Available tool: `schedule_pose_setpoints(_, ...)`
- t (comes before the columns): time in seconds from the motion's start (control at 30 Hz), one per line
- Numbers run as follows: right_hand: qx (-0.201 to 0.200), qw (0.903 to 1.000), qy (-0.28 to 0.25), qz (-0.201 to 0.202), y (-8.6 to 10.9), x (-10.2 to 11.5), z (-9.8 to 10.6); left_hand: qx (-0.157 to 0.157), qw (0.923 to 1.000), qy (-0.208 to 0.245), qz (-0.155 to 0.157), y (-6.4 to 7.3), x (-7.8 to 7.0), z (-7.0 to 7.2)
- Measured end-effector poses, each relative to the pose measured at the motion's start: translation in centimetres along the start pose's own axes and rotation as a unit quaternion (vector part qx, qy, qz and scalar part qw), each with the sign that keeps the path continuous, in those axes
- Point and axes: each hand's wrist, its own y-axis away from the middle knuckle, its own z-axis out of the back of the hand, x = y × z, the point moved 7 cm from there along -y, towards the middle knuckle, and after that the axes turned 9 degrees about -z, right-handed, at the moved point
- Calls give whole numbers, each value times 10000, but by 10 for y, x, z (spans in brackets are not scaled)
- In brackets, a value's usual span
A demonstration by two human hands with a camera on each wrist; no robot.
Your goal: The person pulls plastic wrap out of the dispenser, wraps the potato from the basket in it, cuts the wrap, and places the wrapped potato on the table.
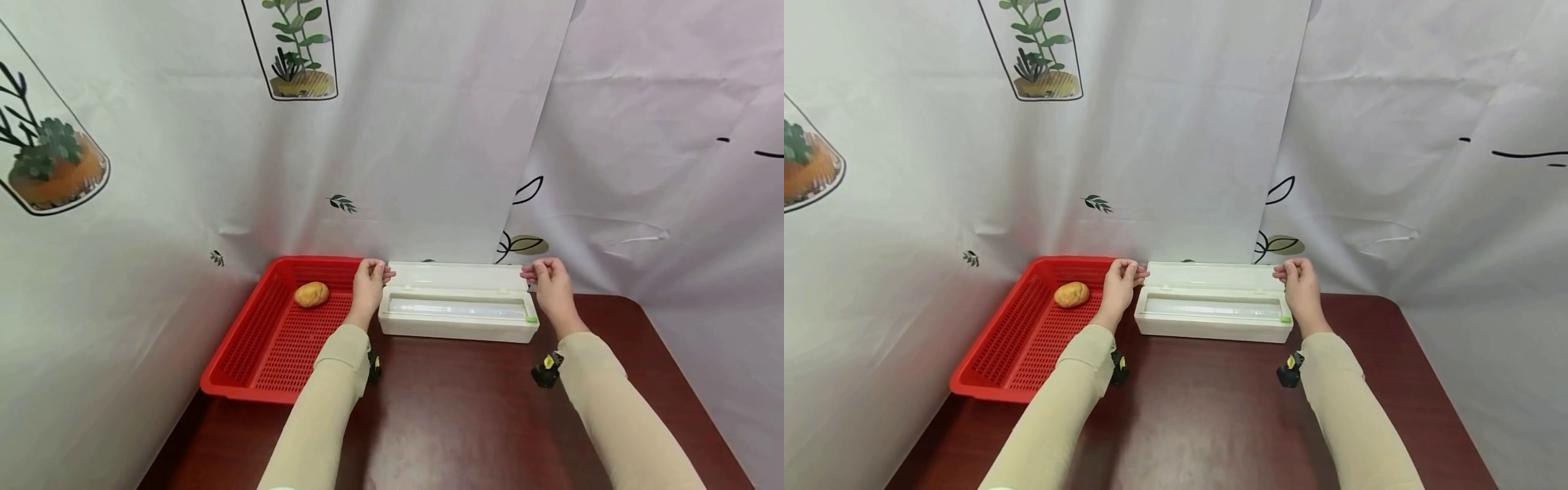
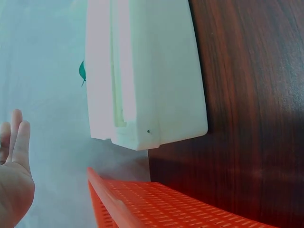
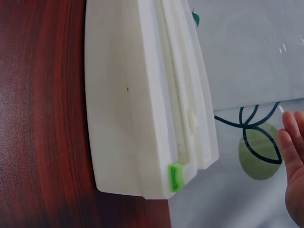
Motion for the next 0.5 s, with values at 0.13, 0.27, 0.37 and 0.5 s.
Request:
schedule_pose_setpoints(0.13,-46,9996,-225,162,1,6,1,-95,9998,167,-55,-1,-3,0)
schedule_pose_setpoints(0.27,-79,9986,-444,276,2,10,3,-150,9997,152,-96,-2,-6,1)
schedule_pose_setpoints(0.37,-123,9983,-469,311,2,13,4,-158,9998,-8,-158,-3,-8,2)
schedule_pose_setpoints(0.5,-181,9984,-392,370,2,18,5,-232,9995,-43,-225,-4,-11,4)
